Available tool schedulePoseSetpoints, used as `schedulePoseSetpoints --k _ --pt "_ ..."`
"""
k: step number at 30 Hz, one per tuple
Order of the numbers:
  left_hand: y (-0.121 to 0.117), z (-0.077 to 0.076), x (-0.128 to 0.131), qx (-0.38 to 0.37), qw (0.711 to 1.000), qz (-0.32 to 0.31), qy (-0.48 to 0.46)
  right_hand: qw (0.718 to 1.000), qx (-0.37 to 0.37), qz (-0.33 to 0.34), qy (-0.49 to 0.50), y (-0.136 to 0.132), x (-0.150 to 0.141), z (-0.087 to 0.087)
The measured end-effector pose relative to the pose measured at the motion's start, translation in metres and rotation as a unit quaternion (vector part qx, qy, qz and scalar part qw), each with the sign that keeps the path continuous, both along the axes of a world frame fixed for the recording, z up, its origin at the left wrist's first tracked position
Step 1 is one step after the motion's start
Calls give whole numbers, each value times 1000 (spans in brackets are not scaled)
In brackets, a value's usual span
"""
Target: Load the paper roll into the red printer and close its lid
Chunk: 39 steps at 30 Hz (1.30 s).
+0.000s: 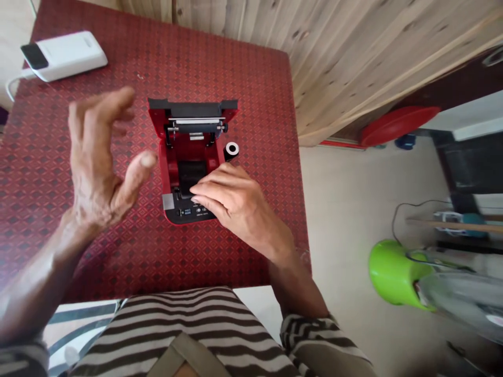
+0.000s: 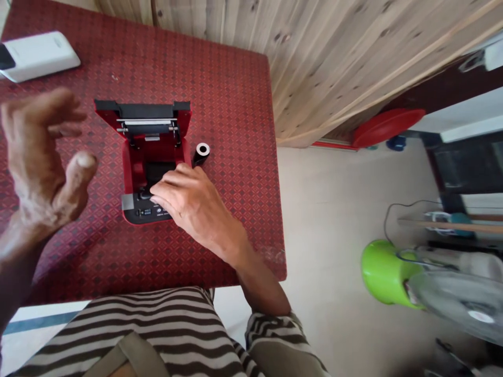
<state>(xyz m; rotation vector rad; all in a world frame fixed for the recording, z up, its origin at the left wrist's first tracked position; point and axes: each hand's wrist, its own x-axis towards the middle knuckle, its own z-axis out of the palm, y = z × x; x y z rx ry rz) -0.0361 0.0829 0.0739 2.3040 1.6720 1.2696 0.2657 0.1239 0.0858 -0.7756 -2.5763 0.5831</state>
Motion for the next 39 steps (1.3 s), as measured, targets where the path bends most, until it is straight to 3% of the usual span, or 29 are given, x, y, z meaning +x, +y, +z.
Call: schedulePoseSetpoints --k 4,6,9,15,20,27,34,39 --pt "37 16 8 -51 998 -22 -1 999 37 -17 8 -5 1 -4" --pt "38 20 13 -56 997 -44 0 995 83 -33 31 -9 2 -7" --pt "21 18 18 -51 998 -47 7 983 155 -64 70 -18 5 -16" --pt "-32 -18 25 -3 993 -100 63 976 184 -81 88 -36 4 -32" --pt "-49 -45 31 36 990 -87 103 965 219 -85 117 -36 1 -33" --pt "-48 -50 29 26 993 -70 94 981 144 -86 93 -38 9 -39" --pt "-47 -52 32 22 994 -65 90 948 175 -196 178 -45 20 -37" --pt "-73 -61 37 57 996 -8 72 928 99 -266 242 -62 24 -53"
